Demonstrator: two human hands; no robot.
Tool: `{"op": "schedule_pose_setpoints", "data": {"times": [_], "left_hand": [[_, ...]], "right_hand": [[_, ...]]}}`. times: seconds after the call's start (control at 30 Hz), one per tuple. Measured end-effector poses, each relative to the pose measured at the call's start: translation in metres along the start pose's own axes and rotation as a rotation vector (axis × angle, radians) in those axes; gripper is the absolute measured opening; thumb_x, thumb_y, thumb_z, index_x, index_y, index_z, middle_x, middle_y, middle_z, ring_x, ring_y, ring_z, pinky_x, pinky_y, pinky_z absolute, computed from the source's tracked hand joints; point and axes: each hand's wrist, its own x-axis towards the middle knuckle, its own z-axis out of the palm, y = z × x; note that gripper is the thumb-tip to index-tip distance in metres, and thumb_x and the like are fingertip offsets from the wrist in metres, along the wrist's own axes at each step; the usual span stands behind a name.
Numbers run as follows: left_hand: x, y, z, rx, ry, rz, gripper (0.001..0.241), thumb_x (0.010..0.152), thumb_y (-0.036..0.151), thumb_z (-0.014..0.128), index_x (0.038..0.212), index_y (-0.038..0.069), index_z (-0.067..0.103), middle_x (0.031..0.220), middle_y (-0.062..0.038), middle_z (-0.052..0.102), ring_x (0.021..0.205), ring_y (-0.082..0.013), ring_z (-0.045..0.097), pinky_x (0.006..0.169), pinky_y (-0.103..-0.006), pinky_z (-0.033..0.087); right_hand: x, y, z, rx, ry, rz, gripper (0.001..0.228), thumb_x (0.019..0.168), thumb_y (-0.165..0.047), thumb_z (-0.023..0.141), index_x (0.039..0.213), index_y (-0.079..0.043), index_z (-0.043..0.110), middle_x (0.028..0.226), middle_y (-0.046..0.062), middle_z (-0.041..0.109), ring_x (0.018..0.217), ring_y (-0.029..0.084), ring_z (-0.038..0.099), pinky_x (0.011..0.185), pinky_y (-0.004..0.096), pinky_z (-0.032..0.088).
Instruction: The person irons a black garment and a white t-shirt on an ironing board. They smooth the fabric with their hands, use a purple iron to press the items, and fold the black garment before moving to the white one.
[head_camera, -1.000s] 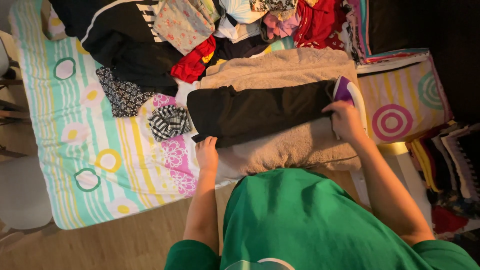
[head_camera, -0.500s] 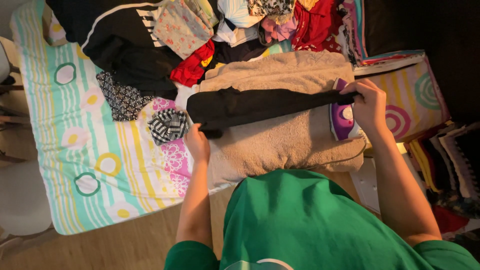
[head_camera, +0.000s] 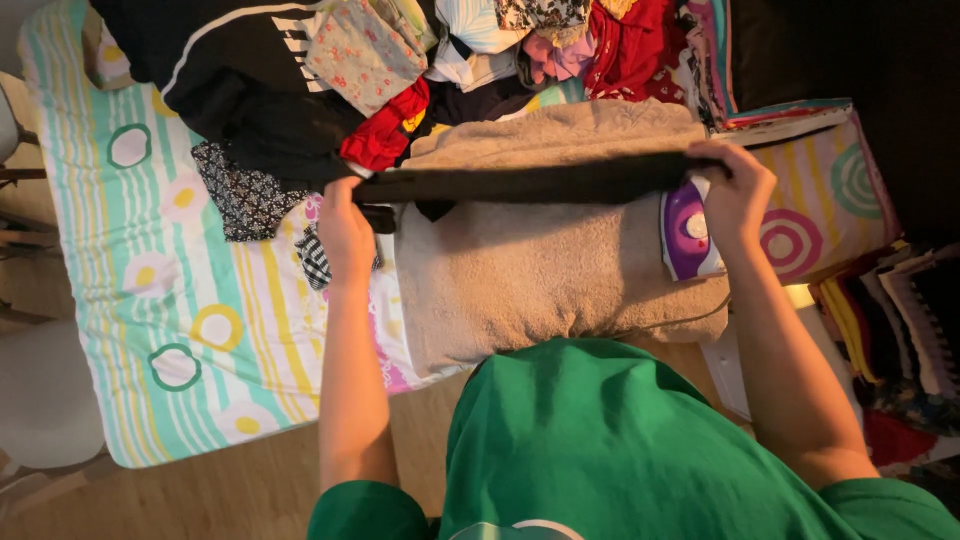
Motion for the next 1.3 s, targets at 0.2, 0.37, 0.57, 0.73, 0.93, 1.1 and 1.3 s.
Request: {"op": "schedule_pose_setpoints", "data": {"times": [0.2,0.37,0.57,0.73,0.93,1.1,1.3], "left_hand": [[-0.039,-0.008,-0.006,0.05,-0.047,0.116,0.032,0.094,-0.01,0.05,0.122,0.0,0.062,0.12,-0.019,0.066,0.114,-0.0396,0.062,0.098,-0.0457,0.05],[-0.132,-0.059,0.047,0.113,-0.403,0.079,0.032,0.09,-0.005,0.056,0.118,0.005,0.068,0.12,-0.012,0.068,0.118,-0.0337,0.06,0.106,-0.0455,0.045],[-0.215,-0.106,0.098,0.212,-0.586,0.147,0.05,0.083,-0.007,0.059,0.129,0.009,0.068,0.133,-0.008,0.065,0.131,-0.0294,0.056,0.117,-0.0515,0.035],[-0.19,-0.044,0.068,0.213,-0.655,0.022,0.06,0.075,0.003,0.066,0.135,0.007,0.066,0.14,-0.012,0.06,0.133,-0.0333,0.053,0.112,-0.0559,0.032],[-0.201,-0.055,0.072,-0.008,-0.365,-0.233,0.04,0.095,0.033,0.068,0.124,0.006,0.068,0.13,-0.013,0.065,0.12,-0.0354,0.06,0.105,-0.0477,0.045],[-0.265,-0.182,0.134,0.103,-0.152,-0.735,0.053,0.106,0.051,0.052,0.118,0.002,0.068,0.115,-0.02,0.069,0.109,-0.0396,0.065,0.094,-0.0476,0.052],[-0.278,-0.227,0.163,-0.732,-0.326,-1.843,0.08,0.097,0.075,0.043,0.145,0.01,0.043,0.118,-0.024,0.064,0.105,-0.0424,0.065,0.09,-0.0583,0.054]], "right_hand": [[-0.035,0.024,-0.005,-0.073,0.124,-0.193,0.035,0.088,0.025,0.054,0.11,0.004,0.072,0.116,0.013,0.075,0.118,0.022,0.071,0.105,0.034,0.055],[-0.093,0.123,0.001,-0.329,-0.025,-0.154,0.035,0.081,0.018,0.057,0.104,-0.002,0.074,0.112,0.012,0.076,0.114,0.026,0.073,0.103,0.038,0.056],[-0.141,0.162,0.004,-0.646,-0.304,-0.102,0.03,0.075,0.005,0.06,0.098,-0.005,0.076,0.113,0.014,0.075,0.106,0.033,0.07,0.091,0.043,0.057],[-0.152,0.156,0.029,-0.865,-0.44,-0.001,0.021,0.074,-0.002,0.064,0.092,-0.005,0.074,0.108,0.013,0.073,0.1,0.034,0.069,0.081,0.046,0.057],[-0.154,0.124,0.058,-0.956,-0.48,-0.128,0.017,0.07,-0.011,0.069,0.086,-0.008,0.072,0.095,0.01,0.07,0.096,0.034,0.064,0.081,0.046,0.054],[-0.17,0.144,0.081,-0.793,-0.596,-0.282,0.022,0.074,-0.01,0.066,0.094,-0.009,0.075,0.096,0.009,0.071,0.093,0.033,0.063,0.083,0.044,0.054],[-0.198,0.14,0.108,-0.6,-0.776,-0.211,0.025,0.08,-0.014,0.064,0.102,-0.009,0.075,0.099,0.014,0.074,0.095,0.036,0.067,0.086,0.046,0.055]]}}
